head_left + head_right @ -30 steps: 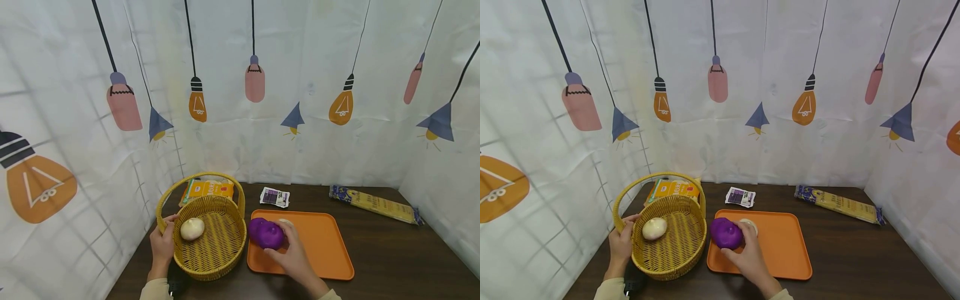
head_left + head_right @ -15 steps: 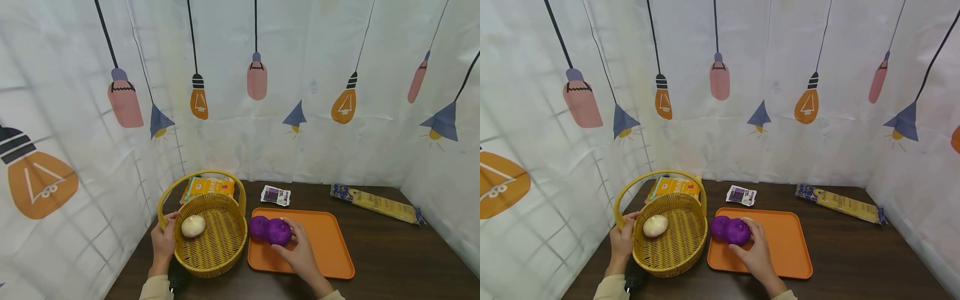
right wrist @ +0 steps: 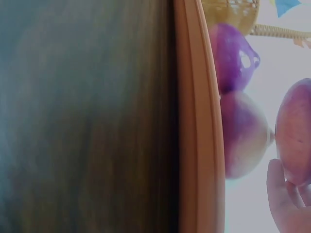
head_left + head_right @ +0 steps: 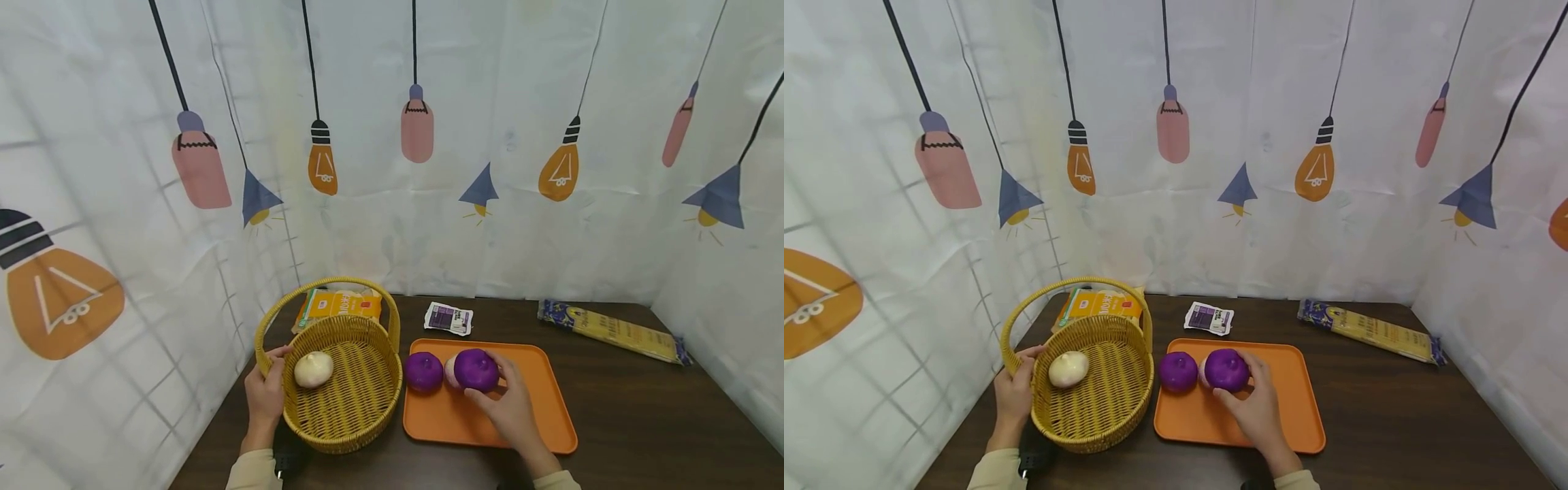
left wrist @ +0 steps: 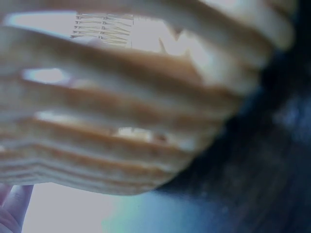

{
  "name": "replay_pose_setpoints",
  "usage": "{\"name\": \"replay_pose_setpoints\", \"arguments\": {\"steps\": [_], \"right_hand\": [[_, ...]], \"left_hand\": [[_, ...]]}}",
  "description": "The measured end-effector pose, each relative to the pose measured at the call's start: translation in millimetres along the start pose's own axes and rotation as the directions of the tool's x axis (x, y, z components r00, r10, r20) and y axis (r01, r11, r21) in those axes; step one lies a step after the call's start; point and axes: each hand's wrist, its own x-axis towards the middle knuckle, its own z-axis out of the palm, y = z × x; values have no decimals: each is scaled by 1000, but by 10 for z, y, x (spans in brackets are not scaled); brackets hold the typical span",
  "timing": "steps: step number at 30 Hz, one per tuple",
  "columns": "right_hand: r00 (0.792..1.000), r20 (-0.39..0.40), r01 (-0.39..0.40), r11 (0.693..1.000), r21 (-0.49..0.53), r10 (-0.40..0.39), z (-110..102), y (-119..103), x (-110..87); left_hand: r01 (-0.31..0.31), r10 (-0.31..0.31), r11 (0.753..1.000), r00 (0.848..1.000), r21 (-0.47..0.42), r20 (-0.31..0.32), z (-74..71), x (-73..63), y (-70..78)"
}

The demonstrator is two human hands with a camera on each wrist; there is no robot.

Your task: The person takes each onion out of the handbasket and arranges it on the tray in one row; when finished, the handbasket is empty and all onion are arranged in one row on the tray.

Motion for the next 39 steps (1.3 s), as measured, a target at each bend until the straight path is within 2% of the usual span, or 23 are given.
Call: {"name": "replay_pose_setpoints", "arguments": {"steps": [12,24,30,36,39], "right_hand": [[998,-55,-40,998,-37,38,-139,117,42],[990,-83,-116,993,-35,113,-279,245,104],[983,-60,-176,983,-56,173,-331,287,103],[971,-44,-235,972,-4,234,-342,318,115],[968,-44,-248,969,-10,247,-346,333,109]], "left_hand": [[16,-16,1000,1000,6,6,-6,-2,43],[-10,11,1000,1000,21,-10,10,6,-11],[-11,11,1000,1000,19,-9,11,2,-16],[-12,12,1000,1000,20,-7,5,3,-11],[-3,3,1000,1000,24,-4,5,5,-12]]}}
